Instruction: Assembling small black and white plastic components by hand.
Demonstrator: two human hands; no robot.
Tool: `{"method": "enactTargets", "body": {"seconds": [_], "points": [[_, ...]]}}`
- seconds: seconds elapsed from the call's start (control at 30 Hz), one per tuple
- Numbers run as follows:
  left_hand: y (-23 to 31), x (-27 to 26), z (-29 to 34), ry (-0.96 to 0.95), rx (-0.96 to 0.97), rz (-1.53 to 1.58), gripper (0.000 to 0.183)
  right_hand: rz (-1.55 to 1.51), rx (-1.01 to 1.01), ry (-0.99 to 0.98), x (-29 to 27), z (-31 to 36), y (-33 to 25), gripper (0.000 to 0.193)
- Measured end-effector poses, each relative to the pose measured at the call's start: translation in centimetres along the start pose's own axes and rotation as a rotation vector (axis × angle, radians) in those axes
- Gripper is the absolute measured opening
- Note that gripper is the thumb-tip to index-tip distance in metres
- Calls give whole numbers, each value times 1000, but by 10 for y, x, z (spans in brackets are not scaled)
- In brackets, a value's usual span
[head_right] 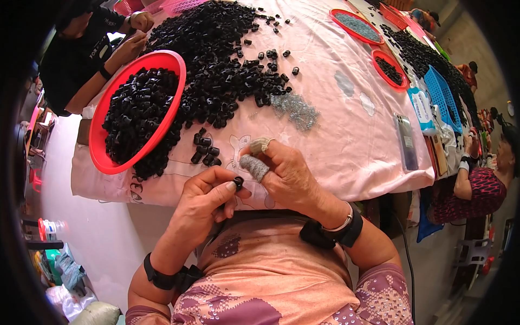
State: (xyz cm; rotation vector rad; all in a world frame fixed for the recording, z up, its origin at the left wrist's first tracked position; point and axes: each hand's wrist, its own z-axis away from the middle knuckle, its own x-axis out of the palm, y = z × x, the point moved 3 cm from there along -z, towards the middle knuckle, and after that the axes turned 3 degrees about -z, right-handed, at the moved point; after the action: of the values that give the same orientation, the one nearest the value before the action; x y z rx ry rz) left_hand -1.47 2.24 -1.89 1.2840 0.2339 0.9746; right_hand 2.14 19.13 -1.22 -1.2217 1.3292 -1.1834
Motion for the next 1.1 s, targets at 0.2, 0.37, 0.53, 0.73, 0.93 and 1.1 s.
{"method": "enactTargets", "body": {"seconds": [0.2,0.37,0.53,0.73,0.93,1.1], "points": [[11,-11,3,95,106,222,12,429,-192,89,-3,-8,2,21],[16,-17,3,158,166,280,13,1003,-320,-67,17,-11,-6,37],[12,-15,3,106,116,264,11,1045,-316,-57,17,-9,-4,18],[10,-12,2,84,90,188,11,1114,-380,-67,14,-7,-4,15],[10,-10,2,74,76,146,12,1148,-401,-92,14,-6,-8,13],[9,-11,1,61,69,137,13,1137,-339,-121,10,-5,-5,12]]}}
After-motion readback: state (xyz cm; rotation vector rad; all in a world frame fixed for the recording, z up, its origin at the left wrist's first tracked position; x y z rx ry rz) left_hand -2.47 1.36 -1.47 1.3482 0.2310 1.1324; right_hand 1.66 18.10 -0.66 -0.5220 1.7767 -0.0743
